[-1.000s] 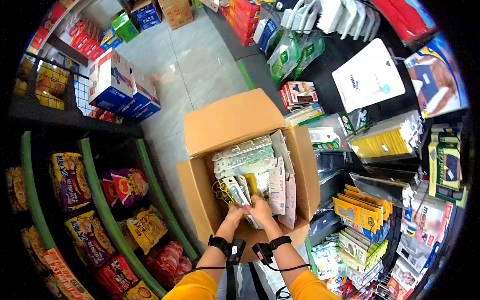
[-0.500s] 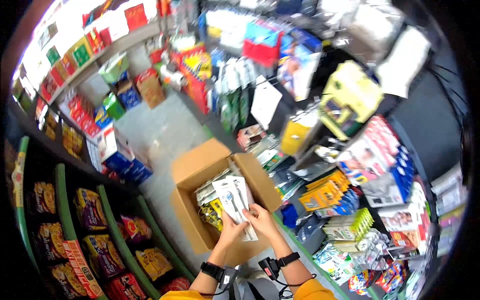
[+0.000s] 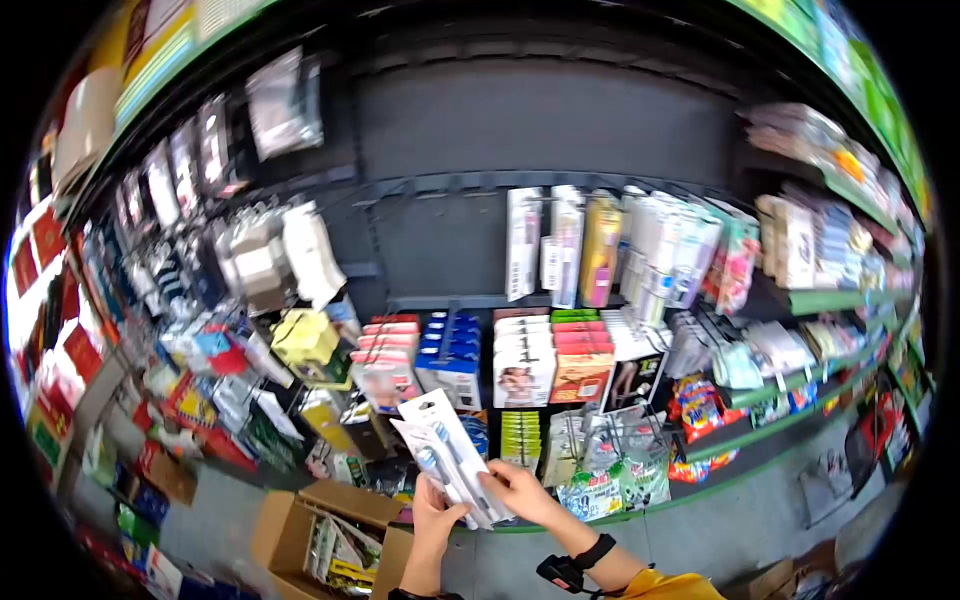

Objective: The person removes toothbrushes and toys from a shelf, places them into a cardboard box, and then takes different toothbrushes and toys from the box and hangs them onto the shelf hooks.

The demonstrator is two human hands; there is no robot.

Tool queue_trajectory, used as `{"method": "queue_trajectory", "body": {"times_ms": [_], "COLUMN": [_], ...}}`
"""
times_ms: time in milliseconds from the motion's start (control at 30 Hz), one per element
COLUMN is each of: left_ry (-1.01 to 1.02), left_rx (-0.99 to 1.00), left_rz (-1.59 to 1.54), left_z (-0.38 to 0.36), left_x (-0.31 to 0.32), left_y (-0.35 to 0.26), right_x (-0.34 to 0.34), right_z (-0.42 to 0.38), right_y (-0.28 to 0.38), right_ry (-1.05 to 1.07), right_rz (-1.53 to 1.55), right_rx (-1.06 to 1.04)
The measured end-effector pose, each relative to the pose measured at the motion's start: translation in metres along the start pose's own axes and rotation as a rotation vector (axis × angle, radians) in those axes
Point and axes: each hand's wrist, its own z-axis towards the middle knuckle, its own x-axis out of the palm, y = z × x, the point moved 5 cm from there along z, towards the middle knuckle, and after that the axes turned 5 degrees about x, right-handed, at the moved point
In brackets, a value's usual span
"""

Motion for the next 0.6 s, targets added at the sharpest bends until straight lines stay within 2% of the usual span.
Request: {"method": "queue_trajectory", "body": {"times_ms": [67, 167, 300, 367, 600], "left_ry": [0.088, 0.288, 0.329, 0.346, 0.356], "left_rx": [-0.084, 0.019, 0.038, 0.061, 0.199], "left_rz": [0.003, 0.092, 0.148, 0.182, 0.046], "left_z": [0.007, 0.018, 0.04, 0.055, 0.124], "left_x": [0.032, 0.061, 0.081, 0.087, 0.115], "left_y": [-0.006, -0.001, -0.006, -0.006, -0.013], "right_x": [-0.035, -0.071, -0.102, -0.117, -0.155], "right_z": [-0.011, -0.008, 0.021, 0.03, 0.095], "right_y": [0.019, 0.018, 0.011, 0.032, 0.05], "right_ry": [-0.101, -0.286, -0.414, -0.472, -0.495], "right_rz": [0.055, 0.085, 0.206, 0.188, 0.259], "right_rx": [0.017, -0.031, -0.1, -0.134, -0.227]}}
